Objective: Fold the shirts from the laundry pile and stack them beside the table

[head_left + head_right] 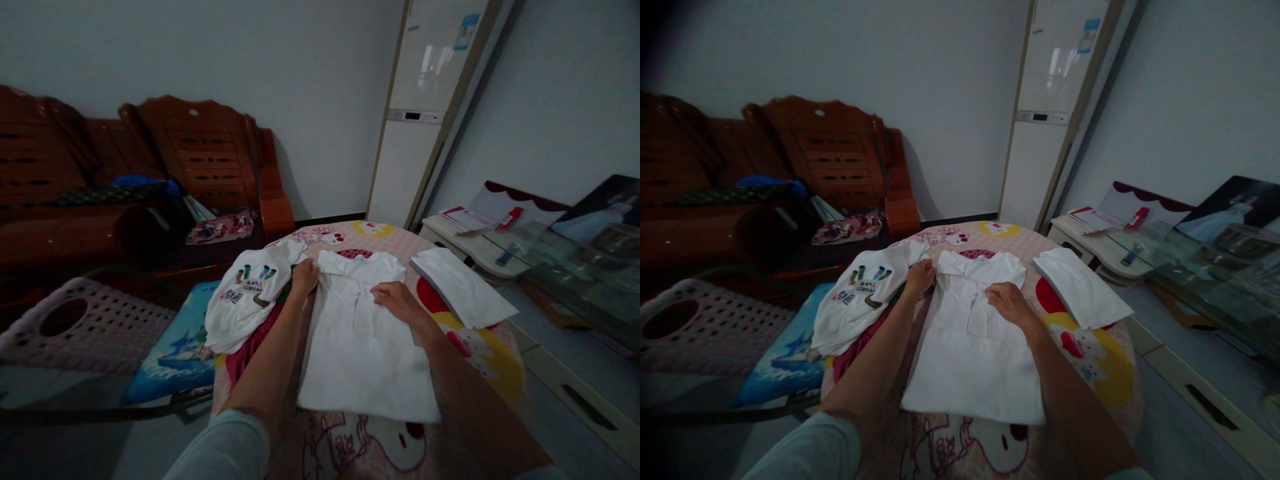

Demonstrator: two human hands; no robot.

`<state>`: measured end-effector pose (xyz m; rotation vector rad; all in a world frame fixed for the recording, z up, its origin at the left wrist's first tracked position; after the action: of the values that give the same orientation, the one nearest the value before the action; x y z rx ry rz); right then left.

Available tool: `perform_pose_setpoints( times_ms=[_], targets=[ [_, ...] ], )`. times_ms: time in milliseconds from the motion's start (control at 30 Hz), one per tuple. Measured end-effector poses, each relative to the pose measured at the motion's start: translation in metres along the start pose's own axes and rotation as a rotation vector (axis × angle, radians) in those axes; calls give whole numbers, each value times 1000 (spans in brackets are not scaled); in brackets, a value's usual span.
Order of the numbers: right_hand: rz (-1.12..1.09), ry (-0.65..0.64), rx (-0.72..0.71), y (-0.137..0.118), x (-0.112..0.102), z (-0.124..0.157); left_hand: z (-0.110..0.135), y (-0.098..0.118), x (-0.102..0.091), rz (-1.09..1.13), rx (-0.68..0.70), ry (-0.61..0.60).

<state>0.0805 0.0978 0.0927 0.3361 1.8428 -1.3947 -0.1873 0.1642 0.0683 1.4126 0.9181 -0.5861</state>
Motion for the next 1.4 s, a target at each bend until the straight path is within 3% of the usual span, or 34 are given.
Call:
perform_pose_setpoints(
  times_ms=[200,400,633,900,1067,1267,1333,1400],
  targets=[
    [58,292,54,35,-8,-67,-51,-1,25,-3,-147,-11],
    [231,285,69,59,13,-107,-93,-3,41,2,-201,-85],
    [313,271,-52,72,46,-105,-101,-5,53,-16,-234,-189],
    [485,128,-28,66,51,-104,-91,-7,35,117,-71,148],
    [528,70,6,69,56,-105,-92,-11,35,31,-123,106],
    [253,167,-91,52,42,-102,-101,-28,10,48,-113,65],
    [97,137,-132,41,43,-102,-101,-28,2,93,-86,59],
    [3,69,-137,31,50,-102,-100,-23,2,179,-51,-21]
  ],
)
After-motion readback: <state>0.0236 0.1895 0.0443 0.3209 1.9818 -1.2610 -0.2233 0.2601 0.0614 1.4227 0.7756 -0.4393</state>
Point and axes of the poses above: each hand's wrist, its own z-axis away from the middle knuckle, its own x-axis out of the palm, y = z × x, the point moved 5 cm from there along -z, towards the middle knuckle, and after that the axes turned 5 degrees about -y, right-handed, at the moved point
